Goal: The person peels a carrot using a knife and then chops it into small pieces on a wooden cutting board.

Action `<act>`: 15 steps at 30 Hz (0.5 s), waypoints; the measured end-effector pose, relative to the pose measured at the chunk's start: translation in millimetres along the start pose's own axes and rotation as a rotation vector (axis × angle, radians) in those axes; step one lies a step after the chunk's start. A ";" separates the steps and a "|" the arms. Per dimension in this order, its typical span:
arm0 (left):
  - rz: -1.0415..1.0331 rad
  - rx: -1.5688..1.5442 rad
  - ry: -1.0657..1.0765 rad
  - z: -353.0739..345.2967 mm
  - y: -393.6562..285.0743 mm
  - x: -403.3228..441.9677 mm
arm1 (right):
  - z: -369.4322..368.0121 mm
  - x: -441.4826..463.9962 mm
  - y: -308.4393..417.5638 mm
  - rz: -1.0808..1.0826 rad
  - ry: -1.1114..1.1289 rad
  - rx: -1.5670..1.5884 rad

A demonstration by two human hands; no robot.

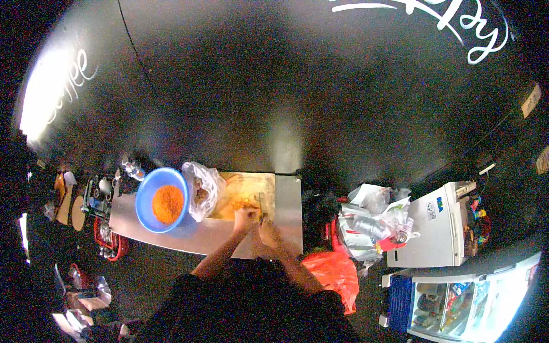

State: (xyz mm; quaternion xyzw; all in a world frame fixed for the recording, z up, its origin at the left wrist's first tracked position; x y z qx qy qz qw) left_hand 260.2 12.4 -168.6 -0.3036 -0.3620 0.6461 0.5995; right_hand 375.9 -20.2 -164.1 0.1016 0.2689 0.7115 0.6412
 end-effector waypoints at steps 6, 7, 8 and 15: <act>-0.049 -0.028 -0.051 6.6 -13.6 0.5 | 22.2 11.4 -6.4 0.105 0.102 -0.006; -0.057 -0.008 -0.066 8.1 -15.9 0.9 | 24.2 10.3 -5.4 0.101 0.101 -0.005; -0.058 -0.009 -0.063 9.6 -17.9 1.4 | 25.7 8.7 -3.7 0.099 0.103 0.016; -0.052 0.026 -0.029 -3.2 -2.9 7.3 | 18.4 0.6 -5.6 0.025 0.097 -0.013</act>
Point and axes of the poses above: each hand's wrist, its own x-axis towards the middle knuckle, its own z-axis out of the back of the hand, y = z × x, the point moved 2 cm from there along x, towards the middle knuckle, and after that the axes turned 1 degree about y, right-handed, at the moved point
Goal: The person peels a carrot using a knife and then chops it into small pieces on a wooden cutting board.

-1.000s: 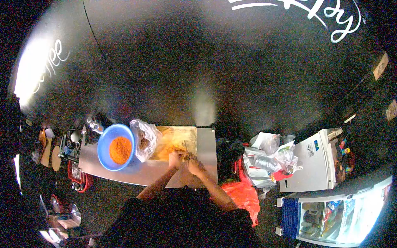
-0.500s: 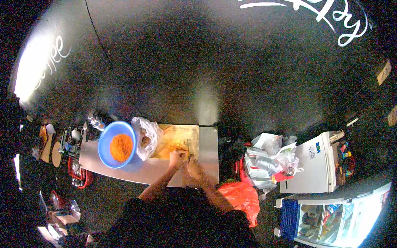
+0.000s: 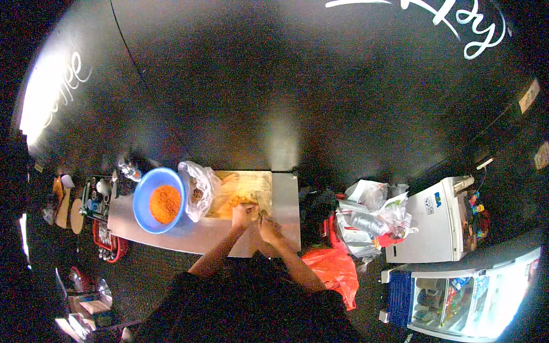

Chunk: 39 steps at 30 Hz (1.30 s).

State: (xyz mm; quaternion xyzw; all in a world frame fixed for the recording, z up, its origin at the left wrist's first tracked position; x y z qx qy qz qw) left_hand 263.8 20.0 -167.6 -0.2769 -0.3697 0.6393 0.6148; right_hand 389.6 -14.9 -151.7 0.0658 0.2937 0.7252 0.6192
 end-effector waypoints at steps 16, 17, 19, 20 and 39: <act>0.056 -0.102 0.050 -0.3 2.7 4.3 | 2.2 -2.3 0.6 -0.012 0.050 0.011; 0.054 -0.102 0.052 -0.9 4.6 4.3 | 3.0 -1.5 0.6 -0.021 0.066 0.002; 0.047 -0.104 0.029 1.6 6.5 3.6 | 6.4 -0.7 2.3 -0.031 0.079 -0.006; 0.045 -0.103 0.031 1.8 7.1 3.4 | 8.1 -0.6 2.3 -0.045 0.099 -0.003; -0.003 -0.076 -0.045 4.1 -2.0 -7.0 | 10.6 -0.1 10.6 0.000 -0.045 0.017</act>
Point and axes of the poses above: each hand's wrist, its own x-axis towards the middle knuckle, its own z-axis out of the back of the hand, y = z × x, the point moved 2 cm from there along x, towards the middle knuckle, and after that the axes turned 1 degree about y, right-handed, at the moved point
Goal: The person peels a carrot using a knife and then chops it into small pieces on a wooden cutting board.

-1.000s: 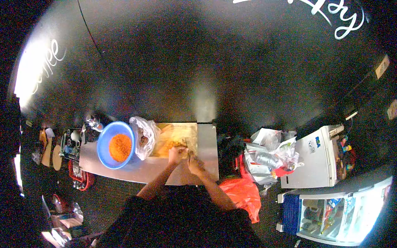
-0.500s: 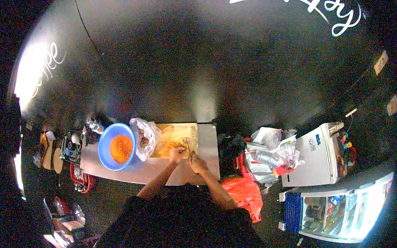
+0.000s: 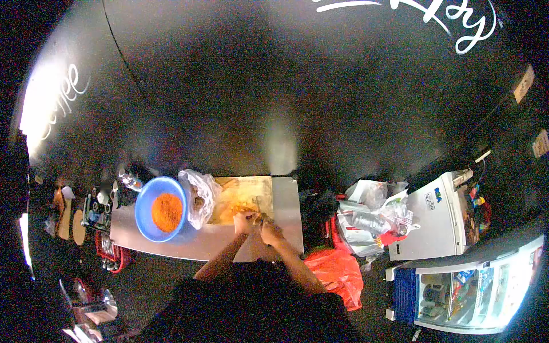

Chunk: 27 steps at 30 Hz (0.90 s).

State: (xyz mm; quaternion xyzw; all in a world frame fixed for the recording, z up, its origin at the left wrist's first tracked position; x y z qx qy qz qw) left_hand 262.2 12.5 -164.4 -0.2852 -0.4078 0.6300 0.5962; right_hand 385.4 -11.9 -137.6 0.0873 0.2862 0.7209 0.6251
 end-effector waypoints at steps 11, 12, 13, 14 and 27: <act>0.055 0.090 -0.040 -4.6 4.3 -0.5 | -20.1 -6.3 -1.0 -0.102 0.057 0.017; 0.039 0.030 -0.054 -3.9 3.8 -1.1 | -19.2 -6.7 -2.0 -0.093 0.050 0.087; 0.023 -0.029 -0.067 -3.3 3.4 -1.4 | -17.5 -5.0 -3.6 -0.093 0.051 0.087; 0.024 -0.029 -0.066 -2.7 3.5 -2.2 | -15.5 -2.7 -4.8 -0.066 0.047 0.003; 0.047 -0.094 -0.027 -0.7 -2.4 -1.4 | -36.0 -1.8 -3.0 -0.168 -0.048 -0.113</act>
Point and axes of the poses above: each hand's wrist, its own x-axis towards the middle knuckle, its own z-axis out of the back of the hand, y = z × x, the point moved 2 cm from there along x, towards the middle knuckle, and after that the axes turned 1 degree about y, right-handed, at the moved point
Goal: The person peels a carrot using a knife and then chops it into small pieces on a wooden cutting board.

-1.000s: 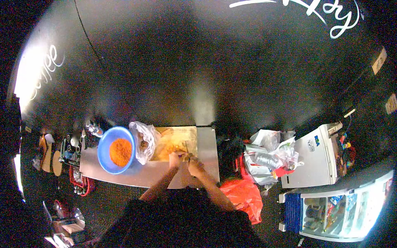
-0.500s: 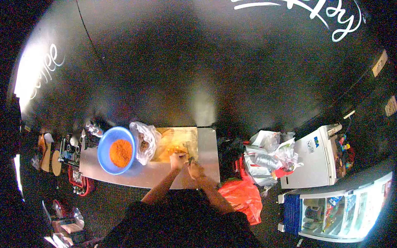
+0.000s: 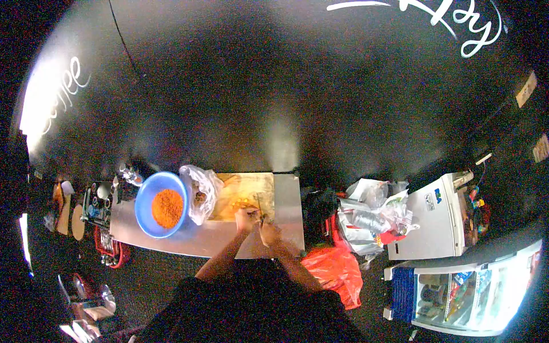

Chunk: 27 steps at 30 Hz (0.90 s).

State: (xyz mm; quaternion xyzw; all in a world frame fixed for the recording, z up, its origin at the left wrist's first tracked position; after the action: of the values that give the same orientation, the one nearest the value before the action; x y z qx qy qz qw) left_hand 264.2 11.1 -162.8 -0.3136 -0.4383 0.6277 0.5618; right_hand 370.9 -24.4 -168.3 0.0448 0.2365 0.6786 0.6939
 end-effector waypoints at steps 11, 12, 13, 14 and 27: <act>0.012 0.055 0.014 -1.6 6.5 -1.9 | 2.7 2.1 2.5 0.084 -0.026 0.006; 0.007 0.054 0.005 -0.6 5.1 -2.8 | 2.7 1.4 4.9 0.036 -0.058 -0.011; 0.004 0.052 -0.003 0.8 4.3 -4.6 | 4.8 1.9 3.6 0.038 -0.055 -0.011; 0.006 0.052 -0.002 1.7 4.0 -4.9 | 10.4 3.1 1.1 0.179 -0.120 -0.074; 0.044 0.013 0.017 2.7 3.3 -1.7 | 15.7 9.8 0.7 0.143 0.000 0.063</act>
State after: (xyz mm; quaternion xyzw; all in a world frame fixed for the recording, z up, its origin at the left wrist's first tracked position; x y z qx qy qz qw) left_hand 260.7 9.0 -164.8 -0.3249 -0.4225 0.6400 0.5535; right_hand 376.0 -10.9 -156.8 0.0832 0.2541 0.7187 0.6419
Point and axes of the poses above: each hand's wrist, its own x-axis towards the middle knuckle, its own z-axis out of the back of the hand, y = z × x, the point moved 2 cm from there along x, towards the middle knuckle, and after that the axes turned 1 degree about y, right-handed, at the moved point
